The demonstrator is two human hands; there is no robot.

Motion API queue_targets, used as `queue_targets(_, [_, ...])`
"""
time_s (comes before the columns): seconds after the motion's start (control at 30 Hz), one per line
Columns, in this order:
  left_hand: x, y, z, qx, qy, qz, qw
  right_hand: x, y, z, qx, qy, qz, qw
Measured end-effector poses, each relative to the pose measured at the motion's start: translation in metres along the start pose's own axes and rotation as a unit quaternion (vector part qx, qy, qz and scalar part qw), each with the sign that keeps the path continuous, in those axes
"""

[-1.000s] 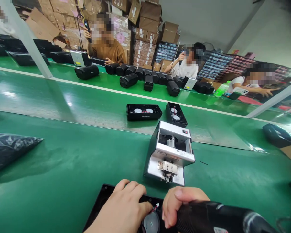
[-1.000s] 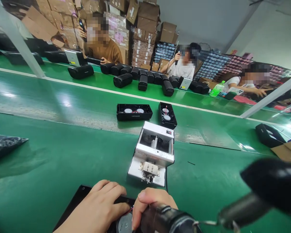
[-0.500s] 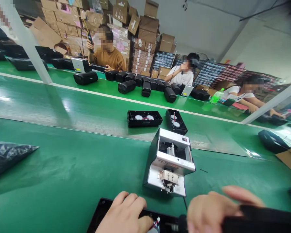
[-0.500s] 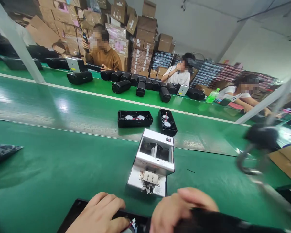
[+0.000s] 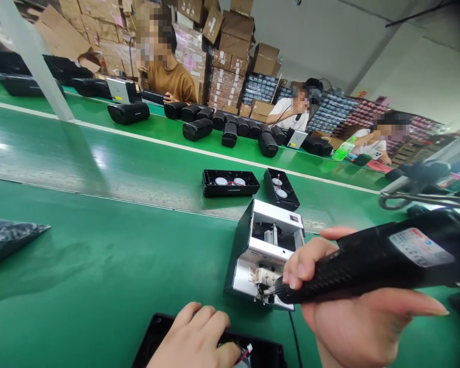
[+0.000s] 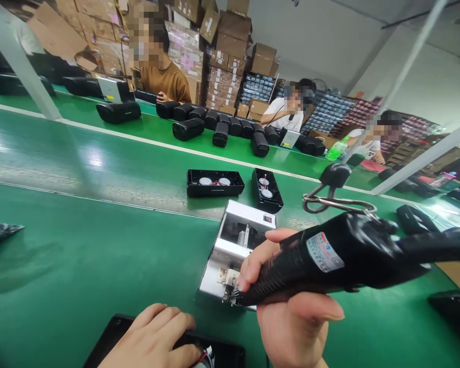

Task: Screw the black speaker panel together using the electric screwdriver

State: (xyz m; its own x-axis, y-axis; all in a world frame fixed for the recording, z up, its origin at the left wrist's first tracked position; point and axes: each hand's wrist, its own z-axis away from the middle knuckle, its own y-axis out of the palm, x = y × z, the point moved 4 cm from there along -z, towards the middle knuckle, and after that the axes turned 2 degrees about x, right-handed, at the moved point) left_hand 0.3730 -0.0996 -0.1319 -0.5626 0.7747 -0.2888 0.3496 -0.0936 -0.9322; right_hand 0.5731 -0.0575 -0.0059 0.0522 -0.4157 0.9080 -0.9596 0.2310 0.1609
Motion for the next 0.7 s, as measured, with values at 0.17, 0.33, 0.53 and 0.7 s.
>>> queue_targets(0.17, [0.002, 0.023, 0.007, -0.081, -0.020, 0.011, 0.996, 0.000, -0.002, -0.001, -0.013, -0.019, -0.046, 0.999])
queue_targets(0.33, [0.004, 0.041, 0.011, -0.055, -0.029, 0.008, 0.998, 0.000, -0.001, -0.002, -0.014, -0.024, -0.056, 0.998])
queue_targets(0.53, [0.002, 0.017, 0.003, 0.002, -0.031, 0.010, 0.999, -0.003, 0.003, 0.000, 0.005, -0.045, -0.050, 0.998])
queue_targets(0.7, [-0.001, -0.004, -0.004, 0.066, -0.037, 0.023, 0.997, -0.005, 0.008, 0.002, 0.025, -0.045, -0.021, 0.998])
